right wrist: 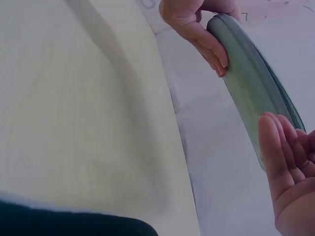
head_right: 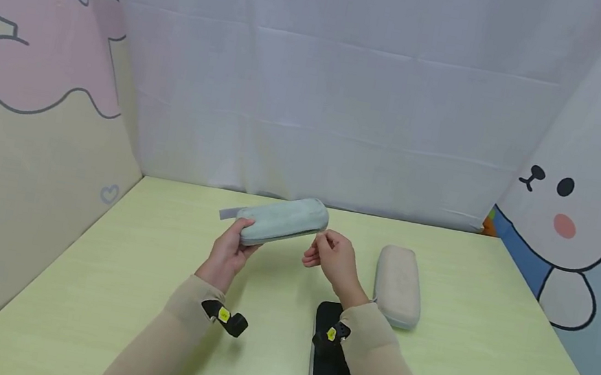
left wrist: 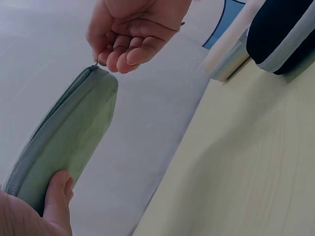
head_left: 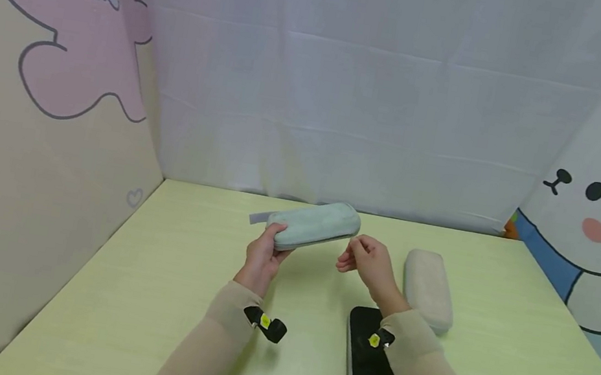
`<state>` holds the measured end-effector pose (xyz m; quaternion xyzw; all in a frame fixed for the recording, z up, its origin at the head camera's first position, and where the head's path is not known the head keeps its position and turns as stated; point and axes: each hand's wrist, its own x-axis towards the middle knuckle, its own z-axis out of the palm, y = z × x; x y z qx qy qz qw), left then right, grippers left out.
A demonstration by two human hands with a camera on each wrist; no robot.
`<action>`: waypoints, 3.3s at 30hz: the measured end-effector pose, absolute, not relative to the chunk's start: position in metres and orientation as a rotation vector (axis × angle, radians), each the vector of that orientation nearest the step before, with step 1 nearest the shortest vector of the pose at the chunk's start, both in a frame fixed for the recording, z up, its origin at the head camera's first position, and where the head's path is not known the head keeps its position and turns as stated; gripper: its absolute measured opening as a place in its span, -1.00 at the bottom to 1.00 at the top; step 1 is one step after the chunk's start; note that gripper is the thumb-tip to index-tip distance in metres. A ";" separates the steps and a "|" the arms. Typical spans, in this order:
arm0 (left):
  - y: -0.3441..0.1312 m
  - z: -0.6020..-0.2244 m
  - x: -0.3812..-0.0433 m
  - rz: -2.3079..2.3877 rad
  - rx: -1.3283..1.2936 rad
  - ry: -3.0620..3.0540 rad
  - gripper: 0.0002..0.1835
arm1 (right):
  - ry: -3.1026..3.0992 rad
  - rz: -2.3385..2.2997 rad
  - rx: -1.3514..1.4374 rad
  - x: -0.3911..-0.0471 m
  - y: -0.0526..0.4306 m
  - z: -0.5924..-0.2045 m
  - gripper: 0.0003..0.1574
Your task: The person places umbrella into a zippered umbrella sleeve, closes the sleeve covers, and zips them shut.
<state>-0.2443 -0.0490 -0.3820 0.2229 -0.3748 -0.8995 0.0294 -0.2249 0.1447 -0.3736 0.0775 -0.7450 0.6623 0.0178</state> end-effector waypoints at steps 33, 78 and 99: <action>-0.069 -0.389 -0.236 -2.883 0.004 -2.168 -0.48 | -2.078 2.258 0.124 -0.232 0.156 -0.370 -0.67; -0.064 -0.382 -0.239 -2.558 0.057 -2.498 -0.53 | -2.450 2.018 0.346 -0.230 0.152 -0.370 -0.67; -0.057 -0.385 -0.241 -2.651 0.304 -2.222 -0.39 | -2.540 1.854 0.390 -0.222 0.148 -0.374 -0.64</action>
